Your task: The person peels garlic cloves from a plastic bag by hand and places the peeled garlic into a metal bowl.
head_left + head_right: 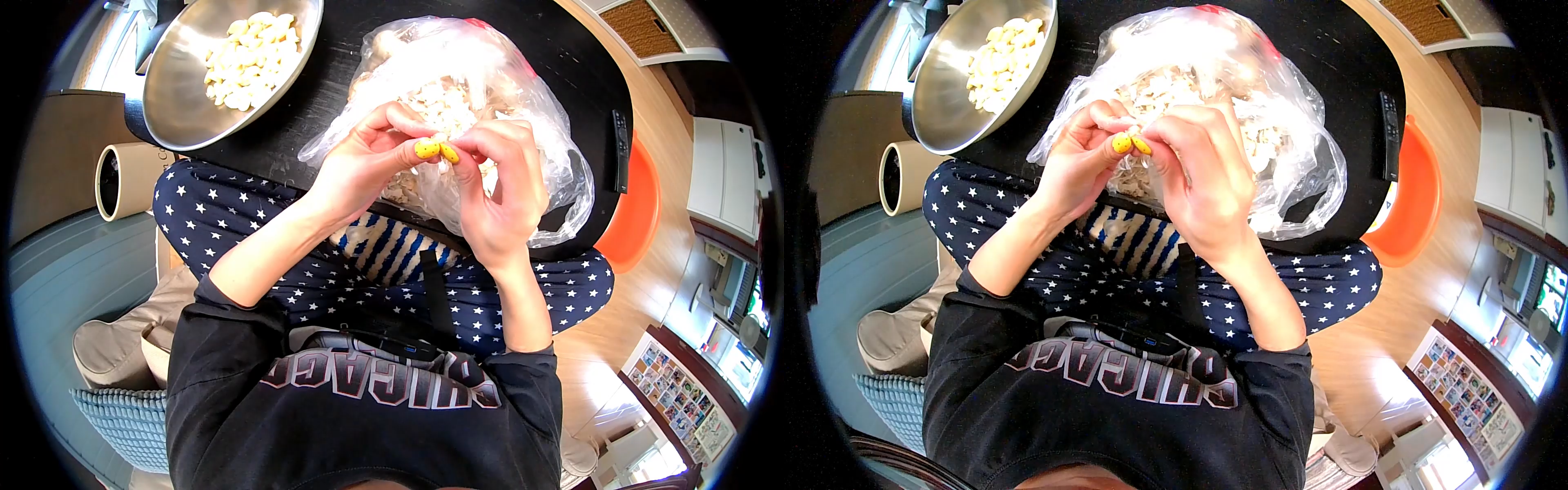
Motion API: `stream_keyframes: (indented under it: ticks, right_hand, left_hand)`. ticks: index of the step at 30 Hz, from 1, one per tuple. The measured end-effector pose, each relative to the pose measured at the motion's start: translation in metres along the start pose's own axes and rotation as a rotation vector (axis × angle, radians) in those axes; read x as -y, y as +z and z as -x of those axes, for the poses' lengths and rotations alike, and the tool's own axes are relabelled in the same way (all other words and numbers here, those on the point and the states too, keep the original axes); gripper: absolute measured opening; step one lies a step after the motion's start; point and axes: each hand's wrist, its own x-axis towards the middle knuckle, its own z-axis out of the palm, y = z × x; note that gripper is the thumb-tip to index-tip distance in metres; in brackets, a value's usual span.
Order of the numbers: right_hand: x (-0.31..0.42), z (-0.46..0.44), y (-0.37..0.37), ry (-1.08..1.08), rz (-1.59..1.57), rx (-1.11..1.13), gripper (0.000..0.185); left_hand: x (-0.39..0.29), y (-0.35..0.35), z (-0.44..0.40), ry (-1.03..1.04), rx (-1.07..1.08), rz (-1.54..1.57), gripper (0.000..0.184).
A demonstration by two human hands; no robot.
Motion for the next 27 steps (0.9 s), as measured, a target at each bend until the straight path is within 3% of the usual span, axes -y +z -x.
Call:
stream_keyframes:
  ticks: [5,7,9,16,19,20,22,24,27]
  right_hand:
    - [-0.003,0.001,0.002,-0.152,0.116,0.0,0.025]
    - [-0.008,0.002,0.002,-0.222,0.171,-0.011,0.027]
    - [-0.013,0.003,0.0,-0.357,0.248,0.037,0.031]
    - [-0.012,0.008,-0.007,-0.415,0.18,0.183,0.034]
    - [-0.015,0.008,-0.011,-0.219,0.168,0.008,0.023]
    - [-0.017,0.007,-0.011,-0.219,0.168,0.01,0.023]
    - [-0.024,0.003,-0.01,0.115,0.279,0.068,0.018]
    - [-0.033,0.005,-0.011,0.124,0.311,0.139,0.012]
    - [-0.023,0.003,-0.008,0.351,0.104,0.119,0.014]
  left_hand:
    - [0.0,0.003,0.003,-0.005,-0.002,0.001,0.011]
    - [0.0,0.004,0.004,-0.15,-0.023,0.195,0.013]
    - [0.002,0.002,0.005,-0.169,-0.027,0.254,0.015]
    - [-0.005,-0.006,0.0,-0.189,-0.019,0.435,0.021]
    - [-0.006,-0.006,0.0,-0.187,-0.045,0.453,0.022]
    - [-0.006,-0.005,0.001,-0.186,-0.058,0.462,0.023]
    - [-0.006,-0.003,0.001,-0.194,-0.081,0.415,0.024]
    - [-0.003,-0.002,0.001,-0.203,-0.103,0.367,0.025]
    - [0.002,-0.001,0.0,-0.097,-0.12,0.091,0.027]
